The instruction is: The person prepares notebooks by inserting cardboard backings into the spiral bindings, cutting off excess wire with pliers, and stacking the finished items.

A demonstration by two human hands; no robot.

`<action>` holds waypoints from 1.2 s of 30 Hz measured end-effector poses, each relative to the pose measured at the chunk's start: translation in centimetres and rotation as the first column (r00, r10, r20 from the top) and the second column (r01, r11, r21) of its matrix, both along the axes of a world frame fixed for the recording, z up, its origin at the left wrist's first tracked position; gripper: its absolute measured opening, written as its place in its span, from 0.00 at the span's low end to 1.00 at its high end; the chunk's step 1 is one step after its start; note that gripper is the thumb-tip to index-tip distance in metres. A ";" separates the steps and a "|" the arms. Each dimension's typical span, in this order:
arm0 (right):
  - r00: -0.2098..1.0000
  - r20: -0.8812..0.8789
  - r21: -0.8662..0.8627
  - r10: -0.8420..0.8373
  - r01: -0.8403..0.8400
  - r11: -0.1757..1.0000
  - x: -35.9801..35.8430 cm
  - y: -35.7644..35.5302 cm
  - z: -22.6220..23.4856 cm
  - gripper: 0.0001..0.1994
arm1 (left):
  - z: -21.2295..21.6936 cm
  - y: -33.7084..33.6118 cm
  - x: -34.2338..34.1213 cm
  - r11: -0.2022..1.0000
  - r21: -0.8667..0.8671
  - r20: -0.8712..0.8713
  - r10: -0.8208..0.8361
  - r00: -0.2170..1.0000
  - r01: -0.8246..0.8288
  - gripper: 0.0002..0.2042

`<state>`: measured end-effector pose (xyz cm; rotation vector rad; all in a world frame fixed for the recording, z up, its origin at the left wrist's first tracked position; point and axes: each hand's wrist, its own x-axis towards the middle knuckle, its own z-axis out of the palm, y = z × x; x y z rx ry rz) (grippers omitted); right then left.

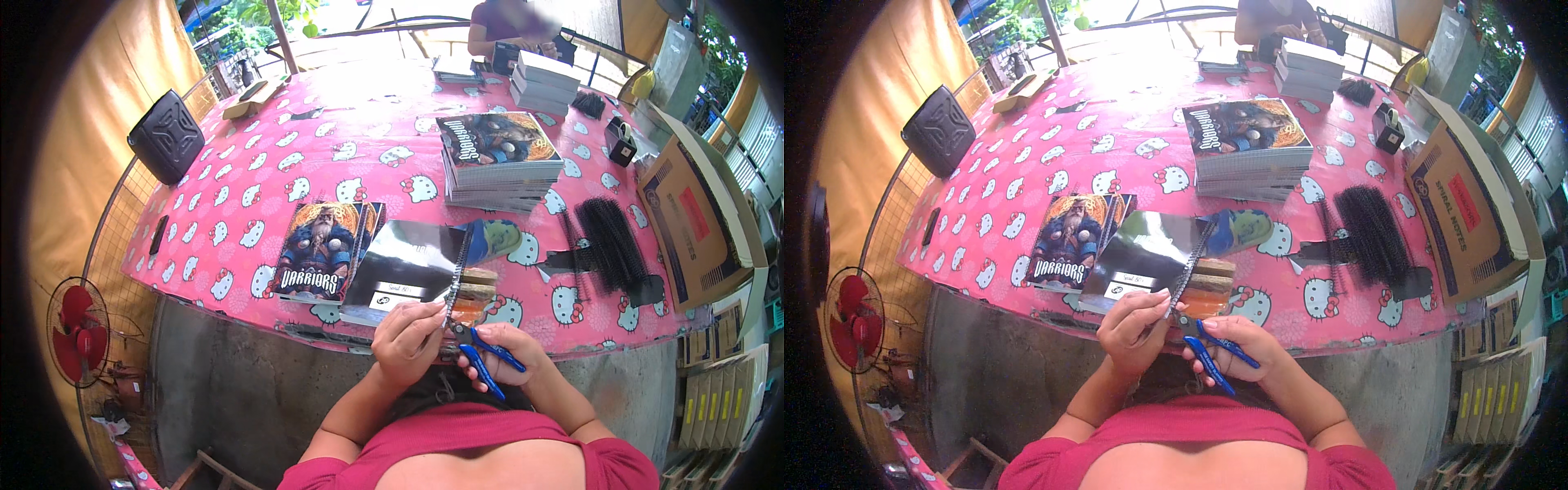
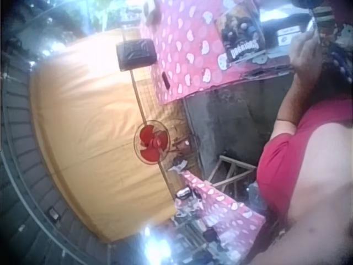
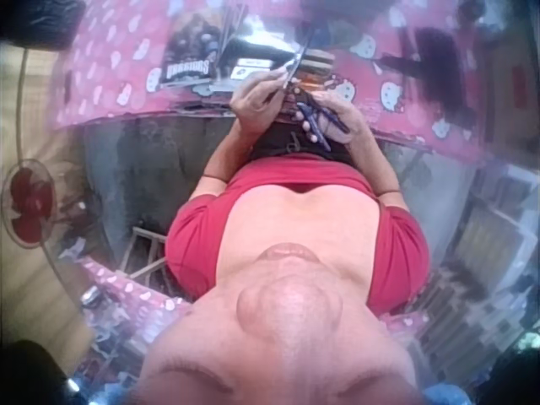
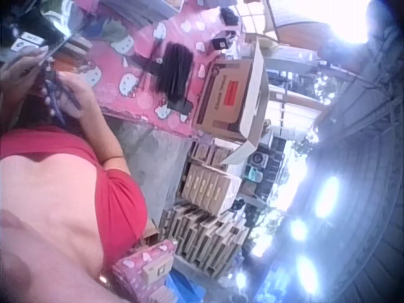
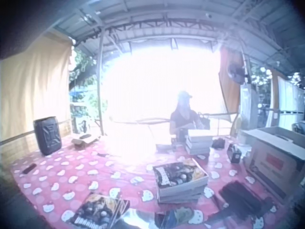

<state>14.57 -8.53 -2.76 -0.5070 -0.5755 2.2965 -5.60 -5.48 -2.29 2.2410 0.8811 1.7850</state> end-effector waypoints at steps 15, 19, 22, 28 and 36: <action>-0.086 0.327 0.897 -0.941 -0.285 0.337 11.1 7.3 -2.4 0.17 | 9.8 6.6 -17.9 0.629 0.247 0.492 0.574 0.655 -0.737 0.08; -0.347 0.007 0.931 -0.938 -0.341 0.133 14.3 16.0 3.2 0.16 | 12.3 14.3 -17.0 0.903 0.280 -0.145 0.375 0.916 -0.325 0.10; -0.221 0.356 0.927 -0.908 -0.036 0.373 13.1 22.1 6.3 0.21 | 6.5 19.4 -15.9 0.891 0.206 -0.460 0.453 0.764 -0.404 0.12; -0.276 0.578 0.778 -0.768 -0.099 0.620 13.6 28.4 3.4 0.25 | -2.8 16.4 -14.2 0.676 -0.352 -0.843 0.072 0.533 -0.647 0.31; -0.447 0.016 0.954 -0.894 -0.261 0.148 12.3 19.7 8.2 0.13 | 3.7 11.3 -9.3 0.792 -0.590 0.056 0.237 0.970 -0.159 0.21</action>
